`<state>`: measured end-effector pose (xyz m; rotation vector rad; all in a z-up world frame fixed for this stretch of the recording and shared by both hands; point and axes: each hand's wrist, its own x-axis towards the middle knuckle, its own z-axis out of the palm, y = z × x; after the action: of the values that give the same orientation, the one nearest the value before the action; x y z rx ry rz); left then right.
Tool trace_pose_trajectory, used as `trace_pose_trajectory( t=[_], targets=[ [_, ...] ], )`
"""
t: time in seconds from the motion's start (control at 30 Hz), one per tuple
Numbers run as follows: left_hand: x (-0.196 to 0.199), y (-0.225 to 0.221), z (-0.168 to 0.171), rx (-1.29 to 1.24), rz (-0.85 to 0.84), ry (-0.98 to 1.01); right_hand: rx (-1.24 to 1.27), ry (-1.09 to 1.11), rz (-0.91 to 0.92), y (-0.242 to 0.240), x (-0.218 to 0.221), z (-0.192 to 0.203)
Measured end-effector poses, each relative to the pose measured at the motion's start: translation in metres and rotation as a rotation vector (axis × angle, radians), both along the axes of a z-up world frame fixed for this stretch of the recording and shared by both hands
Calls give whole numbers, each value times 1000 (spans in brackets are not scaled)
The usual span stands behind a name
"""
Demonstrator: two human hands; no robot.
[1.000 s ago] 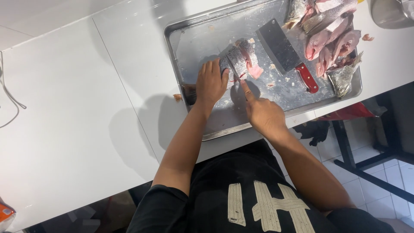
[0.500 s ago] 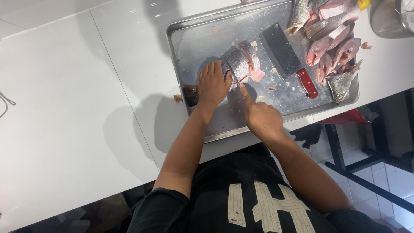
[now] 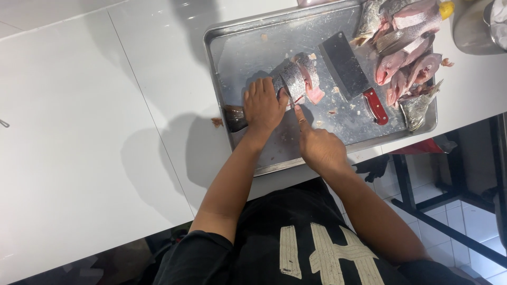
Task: Preparing whole fish by descaling them with a knife and chopping them into smaller sections using a cleaver on a metal tray.
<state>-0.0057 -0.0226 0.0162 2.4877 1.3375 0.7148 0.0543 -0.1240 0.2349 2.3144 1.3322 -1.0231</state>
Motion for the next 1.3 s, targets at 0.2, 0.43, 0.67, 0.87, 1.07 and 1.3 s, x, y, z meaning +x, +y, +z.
trace_pose_trajectory(
  t=[0.2, 0.43, 0.67, 0.87, 1.07, 1.3],
  targets=[
    [-1, 3, 5, 21, -23, 8, 39, 15, -35, 10, 0, 6],
    [2, 8, 2, 64, -15, -32, 109, -52, 23, 16, 9, -4],
    [7, 8, 0, 91, -6, -36, 111, -15, -5, 23, 15, -12],
    [14, 14, -3, 117, -3, -64, 79, 19, -33, 14, 14, 4],
    [11, 13, -9, 63, -25, -52, 95, 4, -38, 31, 15, -10],
    [14, 16, -9, 171, -17, -44, 80, -20, -28, 40, 23, -38]
  ],
)
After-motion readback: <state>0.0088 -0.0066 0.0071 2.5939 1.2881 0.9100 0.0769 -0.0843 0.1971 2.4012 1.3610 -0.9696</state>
